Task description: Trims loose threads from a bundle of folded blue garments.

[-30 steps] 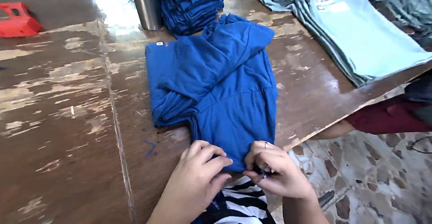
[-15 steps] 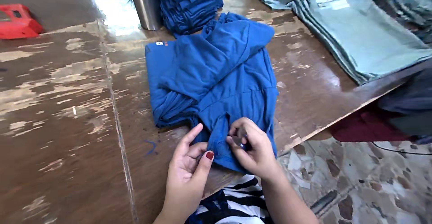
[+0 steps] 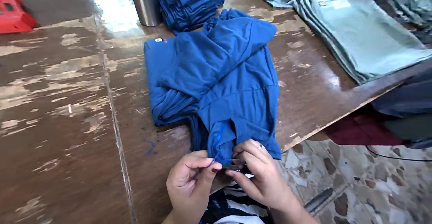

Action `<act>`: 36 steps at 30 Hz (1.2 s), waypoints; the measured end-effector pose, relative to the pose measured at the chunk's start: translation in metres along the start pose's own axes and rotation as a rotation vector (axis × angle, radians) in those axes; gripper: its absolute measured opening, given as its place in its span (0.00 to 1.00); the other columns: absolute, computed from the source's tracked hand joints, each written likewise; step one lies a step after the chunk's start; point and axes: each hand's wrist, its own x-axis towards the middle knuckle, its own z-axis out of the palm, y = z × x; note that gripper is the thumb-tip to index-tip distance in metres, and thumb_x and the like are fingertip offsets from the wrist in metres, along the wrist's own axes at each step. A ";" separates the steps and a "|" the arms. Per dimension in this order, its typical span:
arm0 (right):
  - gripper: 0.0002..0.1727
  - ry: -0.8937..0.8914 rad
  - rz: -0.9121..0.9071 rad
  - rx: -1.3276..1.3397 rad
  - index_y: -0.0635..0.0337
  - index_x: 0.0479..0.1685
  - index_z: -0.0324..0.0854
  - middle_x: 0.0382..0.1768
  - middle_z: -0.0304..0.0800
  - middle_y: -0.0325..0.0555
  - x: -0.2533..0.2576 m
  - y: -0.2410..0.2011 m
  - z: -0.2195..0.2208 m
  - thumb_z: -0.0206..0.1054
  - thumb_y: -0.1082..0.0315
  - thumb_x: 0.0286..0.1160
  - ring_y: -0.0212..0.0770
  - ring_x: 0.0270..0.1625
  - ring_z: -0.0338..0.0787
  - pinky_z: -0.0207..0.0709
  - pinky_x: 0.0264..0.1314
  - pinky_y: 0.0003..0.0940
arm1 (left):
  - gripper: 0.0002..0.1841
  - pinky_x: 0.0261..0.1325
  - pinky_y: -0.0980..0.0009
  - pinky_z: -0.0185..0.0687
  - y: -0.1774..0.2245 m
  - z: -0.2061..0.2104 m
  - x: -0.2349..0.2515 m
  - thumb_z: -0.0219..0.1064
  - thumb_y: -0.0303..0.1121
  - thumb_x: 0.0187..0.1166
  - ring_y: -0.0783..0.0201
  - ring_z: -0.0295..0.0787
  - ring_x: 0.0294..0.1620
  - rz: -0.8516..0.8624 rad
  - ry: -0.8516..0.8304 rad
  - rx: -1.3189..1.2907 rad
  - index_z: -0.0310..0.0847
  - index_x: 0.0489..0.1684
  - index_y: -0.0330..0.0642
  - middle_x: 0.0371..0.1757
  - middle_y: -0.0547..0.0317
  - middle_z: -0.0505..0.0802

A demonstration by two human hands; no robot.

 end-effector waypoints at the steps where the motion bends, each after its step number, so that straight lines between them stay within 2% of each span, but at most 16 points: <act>1: 0.20 0.003 0.004 -0.023 0.56 0.33 0.79 0.41 0.85 0.45 0.001 -0.002 0.001 0.61 0.49 0.86 0.39 0.46 0.82 0.73 0.53 0.34 | 0.05 0.45 0.85 0.89 0.002 -0.001 0.000 0.71 0.34 0.80 0.81 0.92 0.44 0.007 -0.017 0.009 0.88 0.47 0.51 0.48 0.74 0.94; 7: 0.23 0.000 0.035 -0.021 0.55 0.31 0.78 0.38 0.83 0.44 0.014 -0.018 0.007 0.56 0.47 0.88 0.38 0.43 0.81 0.69 0.47 0.35 | 0.05 0.55 0.83 0.89 0.010 -0.009 -0.001 0.75 0.33 0.77 0.78 0.92 0.53 0.069 -0.075 0.171 0.89 0.46 0.49 0.52 0.72 0.95; 13: 0.25 -0.036 0.043 0.050 0.55 0.27 0.77 0.36 0.81 0.44 0.022 -0.023 0.006 0.49 0.50 0.92 0.39 0.43 0.80 0.68 0.44 0.35 | 0.05 0.55 0.83 0.89 0.011 -0.009 -0.001 0.74 0.34 0.78 0.78 0.93 0.52 0.098 -0.077 0.219 0.87 0.45 0.47 0.52 0.71 0.96; 15: 0.25 -0.050 0.046 0.075 0.56 0.28 0.77 0.37 0.81 0.45 0.021 -0.021 0.004 0.49 0.50 0.92 0.40 0.44 0.80 0.69 0.47 0.34 | 0.08 0.55 0.82 0.89 0.013 -0.007 0.000 0.74 0.32 0.78 0.77 0.93 0.52 0.063 -0.071 0.147 0.86 0.50 0.48 0.53 0.71 0.95; 18: 0.24 -0.050 0.054 0.119 0.59 0.30 0.78 0.38 0.82 0.47 0.016 -0.017 0.000 0.52 0.50 0.91 0.38 0.45 0.81 0.73 0.50 0.33 | 0.21 0.59 0.77 0.91 0.012 -0.005 0.002 0.77 0.25 0.72 0.74 0.95 0.52 -0.030 -0.056 0.050 0.83 0.63 0.53 0.53 0.73 0.96; 19: 0.24 -0.056 0.054 0.127 0.58 0.30 0.77 0.39 0.81 0.46 0.015 -0.015 -0.001 0.53 0.49 0.90 0.36 0.44 0.80 0.73 0.49 0.31 | 0.22 0.60 0.76 0.91 0.011 -0.004 0.002 0.76 0.23 0.72 0.74 0.95 0.52 -0.055 -0.040 0.032 0.84 0.64 0.52 0.53 0.72 0.97; 22: 0.23 -0.078 0.042 0.133 0.57 0.30 0.77 0.39 0.81 0.45 0.013 -0.012 -0.003 0.57 0.48 0.88 0.36 0.43 0.80 0.73 0.48 0.30 | 0.12 0.54 0.81 0.89 0.009 -0.004 0.002 0.71 0.27 0.78 0.79 0.93 0.48 -0.068 0.007 0.019 0.89 0.55 0.51 0.50 0.75 0.96; 26: 0.23 -0.082 0.038 0.083 0.57 0.32 0.77 0.38 0.81 0.45 0.016 -0.015 -0.001 0.55 0.48 0.89 0.37 0.43 0.80 0.72 0.48 0.31 | 0.06 0.52 0.84 0.88 0.010 -0.004 0.001 0.67 0.34 0.83 0.80 0.92 0.50 -0.054 -0.009 0.016 0.88 0.50 0.52 0.51 0.75 0.95; 32: 0.27 -0.064 0.019 0.059 0.57 0.28 0.78 0.37 0.82 0.47 0.023 -0.015 -0.001 0.48 0.49 0.93 0.41 0.45 0.81 0.72 0.47 0.35 | 0.06 0.61 0.79 0.87 0.017 -0.010 0.001 0.65 0.35 0.85 0.75 0.91 0.58 -0.054 -0.101 -0.008 0.87 0.50 0.50 0.59 0.69 0.94; 36: 0.25 -0.097 -0.017 0.040 0.58 0.29 0.78 0.38 0.82 0.48 0.031 -0.010 -0.014 0.53 0.48 0.90 0.40 0.43 0.80 0.72 0.47 0.34 | 0.07 0.62 0.77 0.87 0.017 -0.012 0.002 0.67 0.34 0.84 0.72 0.91 0.59 -0.049 -0.100 -0.062 0.89 0.52 0.50 0.61 0.66 0.93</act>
